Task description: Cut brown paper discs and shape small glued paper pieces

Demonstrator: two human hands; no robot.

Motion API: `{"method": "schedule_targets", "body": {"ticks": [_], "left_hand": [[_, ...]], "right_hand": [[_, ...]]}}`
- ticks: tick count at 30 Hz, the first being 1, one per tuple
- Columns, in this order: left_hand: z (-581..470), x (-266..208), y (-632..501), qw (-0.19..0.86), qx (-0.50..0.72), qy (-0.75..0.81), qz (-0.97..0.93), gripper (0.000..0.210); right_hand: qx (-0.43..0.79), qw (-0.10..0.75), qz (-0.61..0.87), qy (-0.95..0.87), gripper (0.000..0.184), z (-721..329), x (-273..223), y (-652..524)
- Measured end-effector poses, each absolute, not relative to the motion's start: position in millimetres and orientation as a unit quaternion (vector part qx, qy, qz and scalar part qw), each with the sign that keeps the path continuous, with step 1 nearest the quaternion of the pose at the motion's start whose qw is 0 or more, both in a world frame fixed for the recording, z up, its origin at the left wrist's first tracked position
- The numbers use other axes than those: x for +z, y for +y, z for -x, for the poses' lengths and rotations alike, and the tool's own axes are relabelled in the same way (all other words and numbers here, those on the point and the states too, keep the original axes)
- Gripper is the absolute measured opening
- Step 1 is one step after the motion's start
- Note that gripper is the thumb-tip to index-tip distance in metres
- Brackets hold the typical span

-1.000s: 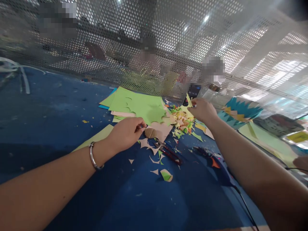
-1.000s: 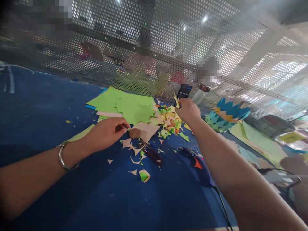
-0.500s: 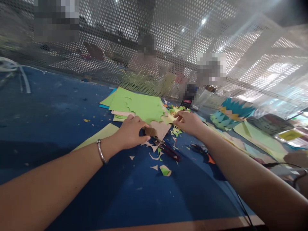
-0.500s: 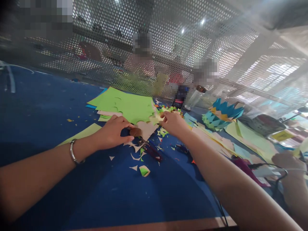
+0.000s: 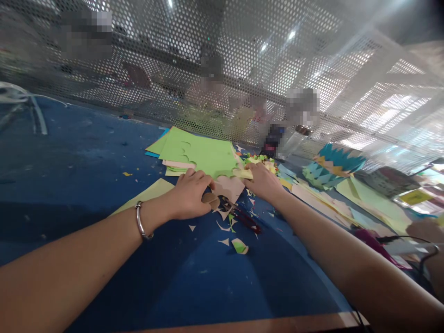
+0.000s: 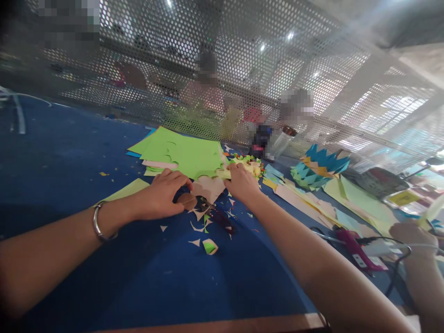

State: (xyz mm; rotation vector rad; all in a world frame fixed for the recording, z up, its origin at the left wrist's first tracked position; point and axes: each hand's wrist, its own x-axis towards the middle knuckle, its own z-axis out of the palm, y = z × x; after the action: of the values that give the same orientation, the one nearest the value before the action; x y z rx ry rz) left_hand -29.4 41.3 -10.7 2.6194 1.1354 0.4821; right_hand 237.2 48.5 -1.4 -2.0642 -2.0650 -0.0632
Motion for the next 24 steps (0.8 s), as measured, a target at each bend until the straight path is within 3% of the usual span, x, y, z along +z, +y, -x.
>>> {"method": "schedule_targets", "body": {"ticks": [6, 18, 22, 24], "left_hand": [[29.5, -9.3, 41.3, 0.130, 0.163, 0.398, -0.893, 0.040], [29.8, -12.7, 45.9, 0.110, 0.167, 0.400, -0.894, 0.036], [31.7, -13.8, 50.9, 0.080, 0.182, 0.404, -0.893, 0.040], [32.8, -13.5, 54.0, 0.077, 0.196, 0.413, -0.886, 0.040]], "right_hand": [[0.010, 0.133, 0.693, -0.708, 0.028, -244.2, -5.1, 53.5], [0.058, 0.136, 0.696, -0.703, 0.019, -241.2, -3.3, 59.7], [0.060, 0.121, 0.701, -0.700, 0.005, -250.2, 4.1, 52.1], [0.079, 0.112, 0.701, -0.700, 0.010, -253.4, 7.3, 46.9]]}}
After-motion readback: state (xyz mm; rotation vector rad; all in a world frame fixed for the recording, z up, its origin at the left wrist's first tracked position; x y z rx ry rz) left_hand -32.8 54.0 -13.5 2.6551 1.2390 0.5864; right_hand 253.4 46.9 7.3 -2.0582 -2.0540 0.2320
